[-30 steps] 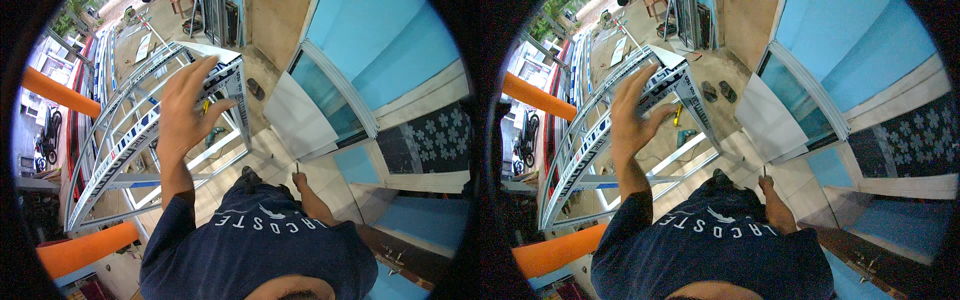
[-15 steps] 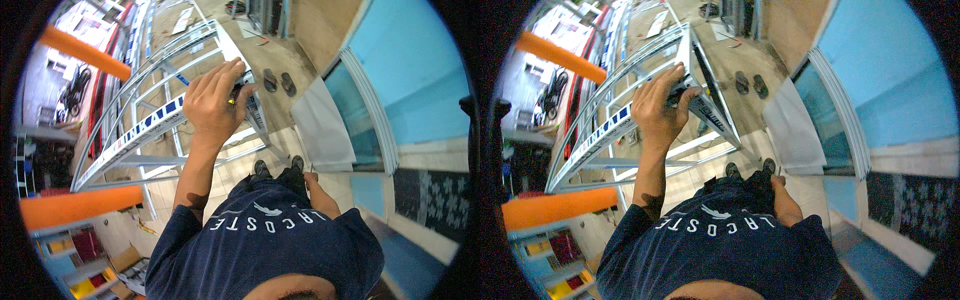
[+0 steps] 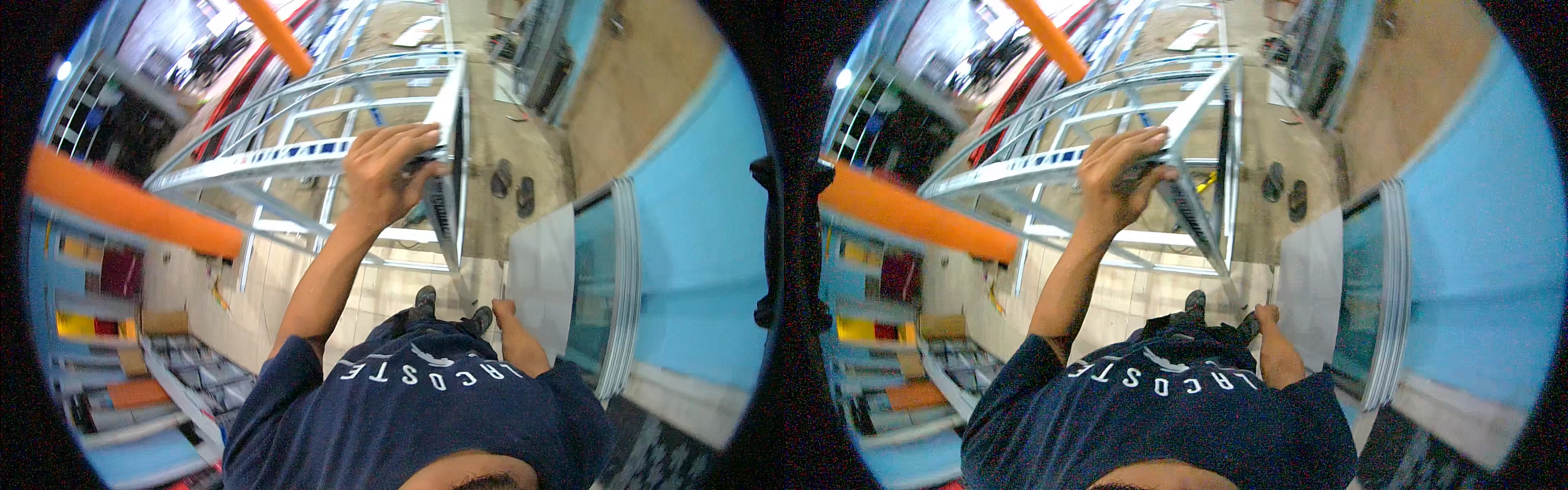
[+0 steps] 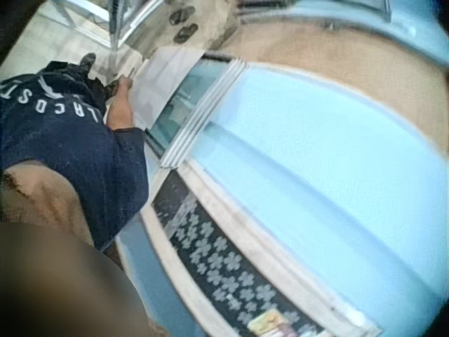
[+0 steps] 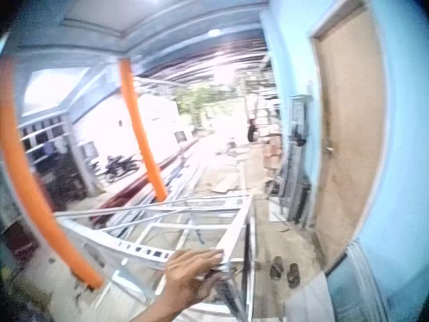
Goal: The person measures and marks aluminum profiles, then fits them into a partially assembled frame structure. They use a tape measure and marker to mark cut lines, and handle multiple profile pieces to assemble the frame.
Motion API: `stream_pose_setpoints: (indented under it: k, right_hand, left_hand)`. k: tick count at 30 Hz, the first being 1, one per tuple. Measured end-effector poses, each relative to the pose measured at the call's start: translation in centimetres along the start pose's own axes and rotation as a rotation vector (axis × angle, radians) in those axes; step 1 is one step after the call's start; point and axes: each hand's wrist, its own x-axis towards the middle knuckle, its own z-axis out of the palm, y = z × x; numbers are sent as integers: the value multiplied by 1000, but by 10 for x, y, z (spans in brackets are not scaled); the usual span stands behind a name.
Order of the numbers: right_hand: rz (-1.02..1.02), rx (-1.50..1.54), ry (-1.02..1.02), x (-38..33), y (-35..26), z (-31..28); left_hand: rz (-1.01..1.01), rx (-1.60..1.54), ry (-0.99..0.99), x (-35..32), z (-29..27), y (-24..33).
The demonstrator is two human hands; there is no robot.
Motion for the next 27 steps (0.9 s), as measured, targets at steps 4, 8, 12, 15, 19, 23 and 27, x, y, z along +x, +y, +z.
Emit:
stream_pose_setpoints:
  k: [4, 8, 12, 15, 19, 23, 27]
  right_hand:
    - [-66, -167, -71, 13, 12, 16]
    - [-117, -294, -184, -6, 21, 6]
    - [-296, -564, -293, -23, 24, -13]
    - [-283, -593, -286, -24, 22, -22]
    - [-292, -576, -256, -13, 9, -34]
    - [-297, -505, -194, 5, -5, -35]
    - [-229, -372, -100, 14, -1, -11]
  left_hand:
    - [-37, 32, 59, -5, 0, 1]
    - [-107, 49, 167, -17, 8, 7]
    - [-162, 53, 261, -28, 20, 12]
    - [-182, 48, 305, -31, 23, 15]
    - [-231, 78, 334, -31, 23, 22]
    - [-238, 114, 384, -30, 23, 28]
    - [-186, 140, 435, -24, 27, 19]
